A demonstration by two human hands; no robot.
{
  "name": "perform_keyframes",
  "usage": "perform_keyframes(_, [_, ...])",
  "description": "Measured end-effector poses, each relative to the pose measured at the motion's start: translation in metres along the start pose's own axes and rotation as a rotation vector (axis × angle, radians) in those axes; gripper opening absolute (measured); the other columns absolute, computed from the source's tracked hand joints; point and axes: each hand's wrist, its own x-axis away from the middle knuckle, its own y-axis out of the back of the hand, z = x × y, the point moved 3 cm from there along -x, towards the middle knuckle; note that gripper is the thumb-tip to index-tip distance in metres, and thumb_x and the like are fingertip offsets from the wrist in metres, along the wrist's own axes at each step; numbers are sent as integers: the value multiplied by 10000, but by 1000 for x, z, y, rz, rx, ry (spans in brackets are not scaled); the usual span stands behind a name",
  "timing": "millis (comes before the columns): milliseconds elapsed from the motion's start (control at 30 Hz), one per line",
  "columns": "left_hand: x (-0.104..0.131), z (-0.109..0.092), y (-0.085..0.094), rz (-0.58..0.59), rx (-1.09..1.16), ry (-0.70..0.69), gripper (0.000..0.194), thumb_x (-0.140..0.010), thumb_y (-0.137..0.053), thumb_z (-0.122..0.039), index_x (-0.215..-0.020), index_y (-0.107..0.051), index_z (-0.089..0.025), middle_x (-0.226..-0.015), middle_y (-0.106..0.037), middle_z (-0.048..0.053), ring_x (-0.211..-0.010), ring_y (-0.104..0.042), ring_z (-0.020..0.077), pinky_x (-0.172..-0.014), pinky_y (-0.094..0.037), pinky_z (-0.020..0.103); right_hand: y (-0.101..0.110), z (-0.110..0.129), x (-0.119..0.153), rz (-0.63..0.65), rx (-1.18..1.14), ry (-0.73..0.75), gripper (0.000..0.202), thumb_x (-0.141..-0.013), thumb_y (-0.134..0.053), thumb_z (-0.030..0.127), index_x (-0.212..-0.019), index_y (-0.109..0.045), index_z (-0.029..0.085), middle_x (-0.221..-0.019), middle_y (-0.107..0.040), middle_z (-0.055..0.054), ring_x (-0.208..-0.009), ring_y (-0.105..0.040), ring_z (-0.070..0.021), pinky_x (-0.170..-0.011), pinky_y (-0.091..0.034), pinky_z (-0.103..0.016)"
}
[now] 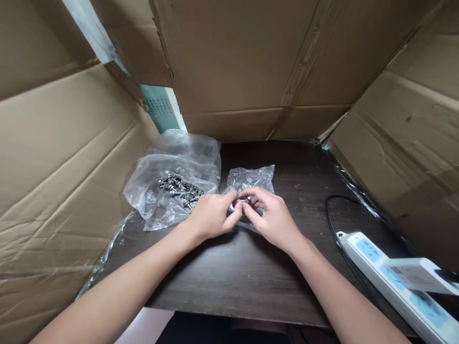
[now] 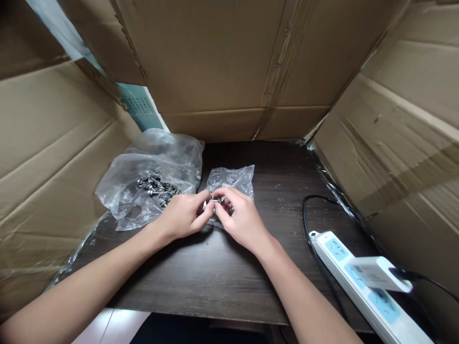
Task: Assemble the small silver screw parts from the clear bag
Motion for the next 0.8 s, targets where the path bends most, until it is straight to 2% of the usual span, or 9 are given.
perform_keyframes(167, [0, 2, 0, -21, 22, 13, 186, -886, -528, -340, -896, -654, -203, -678, -698, 13, -586, -651, 198, -538, -404, 264, 0, -1, -1, 0, -216, -101, 176, -826, -647, 171, -999, -655, 201, -971, -692, -37, -844, -690, -168, -788, -609, -317])
perform_keyframes(367, [-2, 3, -2, 18, -12, -8, 157, -895, -526, -297, -900, -649, -199, -765, -731, 33, -648, -677, 203, -548, -417, 263, 2, -1, -2, -21, -209, -46, 121, -856, -597, 167, -941, -674, 203, -994, -676, -48, -920, -696, -181, -867, -608, -347])
perform_keyframes(500, [-2, 4, -3, 30, -23, -49, 197, -942, -472, -314, -880, -611, -190, -785, -731, 41, -659, -686, 206, -550, -439, 264, 1, -5, -2, -15, -212, -76, 107, -860, -631, 207, -965, -653, 203, -956, -691, -44, -850, -706, -181, -837, -610, -355])
perform_keyframes(700, [-1, 5, -6, 104, -42, -161, 247, -1011, -391, -323, -1030, -579, -163, -890, -734, 88, -718, -712, 233, -606, -511, 301, 1, -5, -1, -23, -103, -48, 127, -842, -621, 179, -965, -640, 202, -937, -676, -37, -787, -669, -167, -740, -580, -326])
perform_keyframes(800, [-1, 7, -5, 103, -49, -176, 242, -1020, -395, -320, -1090, -564, -163, -908, -733, 86, -739, -720, 239, -617, -517, 306, 1, -3, -1, -10, -48, -10, 142, -845, -602, 158, -971, -649, 206, -935, -660, -33, -778, -643, -157, -713, -555, -309])
